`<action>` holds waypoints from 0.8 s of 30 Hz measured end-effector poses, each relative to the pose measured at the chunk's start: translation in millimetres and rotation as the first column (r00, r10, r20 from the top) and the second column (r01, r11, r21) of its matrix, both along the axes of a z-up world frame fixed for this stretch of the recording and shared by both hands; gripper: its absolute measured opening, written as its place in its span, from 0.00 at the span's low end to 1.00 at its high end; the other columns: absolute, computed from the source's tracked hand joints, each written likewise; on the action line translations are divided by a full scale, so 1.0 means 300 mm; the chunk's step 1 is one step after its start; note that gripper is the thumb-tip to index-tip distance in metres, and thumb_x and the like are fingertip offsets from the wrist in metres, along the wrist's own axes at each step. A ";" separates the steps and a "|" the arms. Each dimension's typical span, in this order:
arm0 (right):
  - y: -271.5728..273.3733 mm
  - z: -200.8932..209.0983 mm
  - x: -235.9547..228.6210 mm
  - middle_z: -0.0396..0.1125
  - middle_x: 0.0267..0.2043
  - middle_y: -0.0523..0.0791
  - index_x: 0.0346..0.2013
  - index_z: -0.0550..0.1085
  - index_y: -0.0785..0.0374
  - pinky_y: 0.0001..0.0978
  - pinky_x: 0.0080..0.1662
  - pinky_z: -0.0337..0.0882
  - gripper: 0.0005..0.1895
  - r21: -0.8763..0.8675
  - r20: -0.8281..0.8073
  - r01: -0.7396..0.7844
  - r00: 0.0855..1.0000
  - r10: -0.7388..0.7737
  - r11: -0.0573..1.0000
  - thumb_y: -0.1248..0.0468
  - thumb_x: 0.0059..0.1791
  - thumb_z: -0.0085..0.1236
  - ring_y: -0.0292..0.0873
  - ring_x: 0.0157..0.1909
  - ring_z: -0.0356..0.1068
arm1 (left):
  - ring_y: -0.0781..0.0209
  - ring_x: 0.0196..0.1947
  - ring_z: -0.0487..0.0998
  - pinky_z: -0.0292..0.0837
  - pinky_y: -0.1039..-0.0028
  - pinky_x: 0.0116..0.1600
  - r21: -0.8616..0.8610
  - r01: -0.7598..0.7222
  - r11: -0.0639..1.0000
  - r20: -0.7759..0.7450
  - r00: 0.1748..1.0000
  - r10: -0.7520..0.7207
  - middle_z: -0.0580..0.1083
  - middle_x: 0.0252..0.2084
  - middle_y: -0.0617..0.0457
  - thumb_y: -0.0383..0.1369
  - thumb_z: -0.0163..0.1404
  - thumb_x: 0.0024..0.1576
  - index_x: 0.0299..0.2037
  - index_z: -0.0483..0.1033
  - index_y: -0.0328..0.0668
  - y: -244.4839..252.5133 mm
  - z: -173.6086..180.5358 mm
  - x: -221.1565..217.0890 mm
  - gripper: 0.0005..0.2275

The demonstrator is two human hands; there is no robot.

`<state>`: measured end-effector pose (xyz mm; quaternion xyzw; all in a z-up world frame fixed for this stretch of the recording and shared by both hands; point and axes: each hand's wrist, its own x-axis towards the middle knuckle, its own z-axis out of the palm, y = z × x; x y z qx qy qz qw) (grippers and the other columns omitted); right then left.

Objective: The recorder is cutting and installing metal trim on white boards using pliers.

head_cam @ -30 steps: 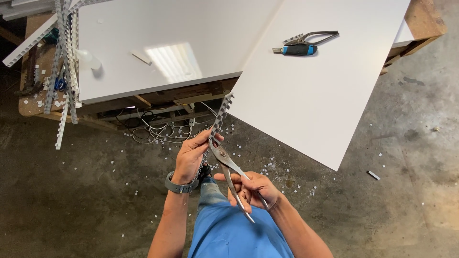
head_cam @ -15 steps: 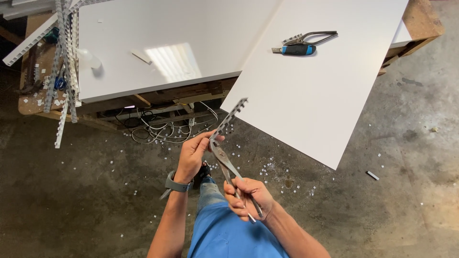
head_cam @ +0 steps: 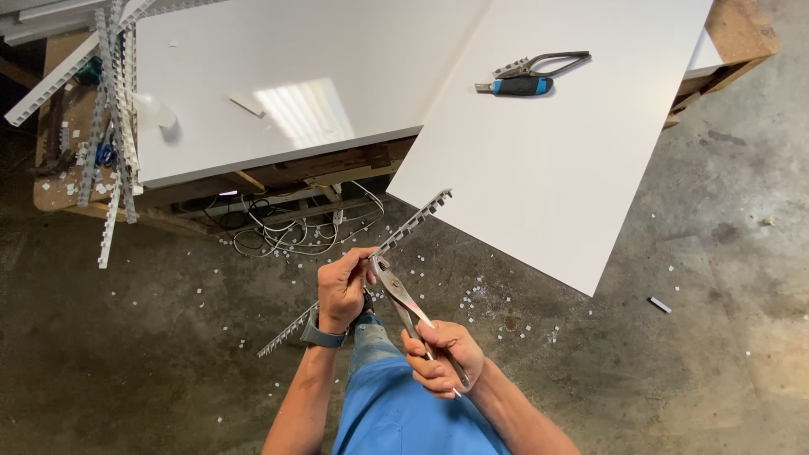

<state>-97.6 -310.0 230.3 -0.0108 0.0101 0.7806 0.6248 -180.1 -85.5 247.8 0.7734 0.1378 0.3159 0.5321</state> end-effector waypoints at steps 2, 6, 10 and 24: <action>-0.004 0.001 0.005 0.56 0.19 0.46 0.35 0.63 0.67 0.34 0.17 0.63 0.21 0.003 0.007 -0.003 1.000 0.003 1.000 0.52 0.62 0.33 0.42 0.17 0.59 | 0.71 0.25 0.76 0.70 0.81 0.30 -0.019 -0.005 1.000 -0.037 0.999 0.005 0.74 0.25 0.55 0.17 0.45 0.61 0.49 0.79 0.33 0.000 0.008 -0.004 0.12; -0.017 -0.043 0.032 0.57 0.20 0.46 0.34 0.64 0.69 0.33 0.16 0.63 0.22 0.016 -0.008 0.001 1.000 -0.001 1.000 0.55 0.62 0.34 0.42 0.17 0.60 | 0.71 0.26 0.75 0.70 0.80 0.31 -0.083 0.053 0.995 -0.092 0.994 -0.060 0.75 0.27 0.54 0.22 0.46 0.62 0.50 0.79 0.34 0.045 -0.005 -0.023 0.11; -0.043 -0.053 0.061 0.57 0.19 0.47 0.35 0.65 0.70 0.35 0.16 0.63 0.21 -0.032 0.073 -0.076 0.994 0.079 0.997 0.55 0.62 0.35 0.43 0.16 0.60 | 0.70 0.29 0.78 0.75 0.81 0.36 -0.585 0.311 0.749 -0.031 0.914 -0.404 0.78 0.33 0.53 0.33 0.46 0.65 0.54 0.78 0.33 0.133 0.023 -0.023 0.13; -0.039 0.014 -0.008 0.58 0.19 0.50 0.36 0.65 0.70 0.37 0.18 0.61 0.23 -0.134 0.098 -0.197 0.973 0.211 0.971 0.51 0.60 0.39 0.44 0.16 0.59 | 0.69 0.20 0.73 0.69 0.84 0.28 -0.832 0.493 0.254 0.230 0.723 -0.651 0.79 0.44 0.29 0.38 0.60 0.61 0.37 0.76 0.33 0.186 0.044 -0.054 0.13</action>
